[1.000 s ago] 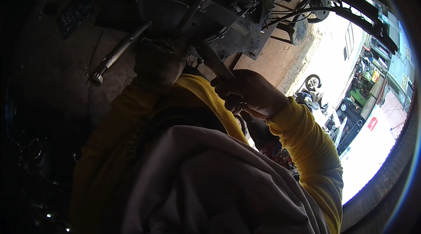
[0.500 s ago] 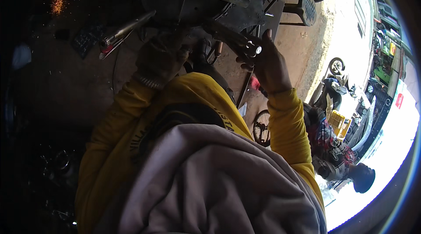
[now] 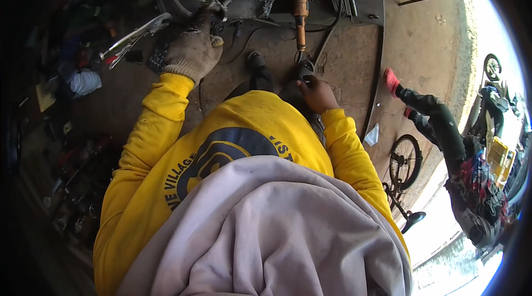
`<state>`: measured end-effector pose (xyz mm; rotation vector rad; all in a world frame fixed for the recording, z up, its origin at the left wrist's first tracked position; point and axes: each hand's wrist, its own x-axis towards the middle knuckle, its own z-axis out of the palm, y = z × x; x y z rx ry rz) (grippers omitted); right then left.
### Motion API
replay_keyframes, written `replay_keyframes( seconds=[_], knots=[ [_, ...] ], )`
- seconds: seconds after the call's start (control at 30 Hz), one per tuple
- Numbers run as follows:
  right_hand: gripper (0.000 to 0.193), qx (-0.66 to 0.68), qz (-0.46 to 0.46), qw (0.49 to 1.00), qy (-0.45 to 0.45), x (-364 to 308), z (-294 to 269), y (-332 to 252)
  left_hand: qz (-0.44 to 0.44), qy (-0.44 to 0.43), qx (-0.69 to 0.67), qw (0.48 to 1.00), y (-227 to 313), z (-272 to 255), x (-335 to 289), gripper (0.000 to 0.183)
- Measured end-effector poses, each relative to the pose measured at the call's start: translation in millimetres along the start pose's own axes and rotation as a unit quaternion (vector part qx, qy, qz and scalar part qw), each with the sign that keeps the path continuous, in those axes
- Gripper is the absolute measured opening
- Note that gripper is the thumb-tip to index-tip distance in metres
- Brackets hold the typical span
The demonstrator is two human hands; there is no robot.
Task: The person assembles a circular metal frame using a wrench, hammer, and locking pliers, tightening bolts and adjusting the components by hand and with tools while working at a table.
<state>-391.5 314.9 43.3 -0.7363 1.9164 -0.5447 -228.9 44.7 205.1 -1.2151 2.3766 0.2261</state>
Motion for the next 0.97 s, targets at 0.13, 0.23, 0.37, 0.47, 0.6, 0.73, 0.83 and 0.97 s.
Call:
replay_keyframes(
  seconds=[0.13, 0.23, 0.37, 0.47, 0.6, 0.73, 0.83, 0.97],
  knots=[
    [0.057, -0.022, -0.001, 0.998, -0.057, 24, 11, 53, -0.021, -0.042, 0.05, 0.998, 7, -1, 0, 0.071],
    [0.06, -0.058, 0.017, 0.991, -0.117, 40, 28, 71, -0.017, -0.011, 0.072, 0.997, -9, 20, 8, 0.07],
    [0.067, -0.146, 0.108, 0.968, -0.171, 48, 60, 74, -0.029, 0.01, 0.05, 0.998, -2, 12, 2, 0.071],
    [0.074, -0.174, 0.178, 0.942, -0.225, 37, 89, 70, -0.029, 0.038, 0.016, 0.999, -2, 17, -2, 0.073],
    [0.082, -0.191, 0.204, 0.916, -0.287, 18, 129, 79, -0.028, 0.056, -0.009, 0.998, -4, 25, -2, 0.073],
    [0.085, -0.225, 0.251, 0.904, -0.263, 14, 155, 74, -0.012, 0.119, 0.007, 0.993, -7, 37, -7, 0.081],
    [0.084, -0.265, 0.242, 0.903, -0.237, 7, 193, 89, 0.02, 0.183, 0.014, 0.983, -17, 55, -6, 0.083],
    [0.089, -0.276, 0.236, 0.909, -0.204, -1, 229, 89, 0.036, 0.194, -0.075, 0.978, -28, 62, -5, 0.079]
  ],
)
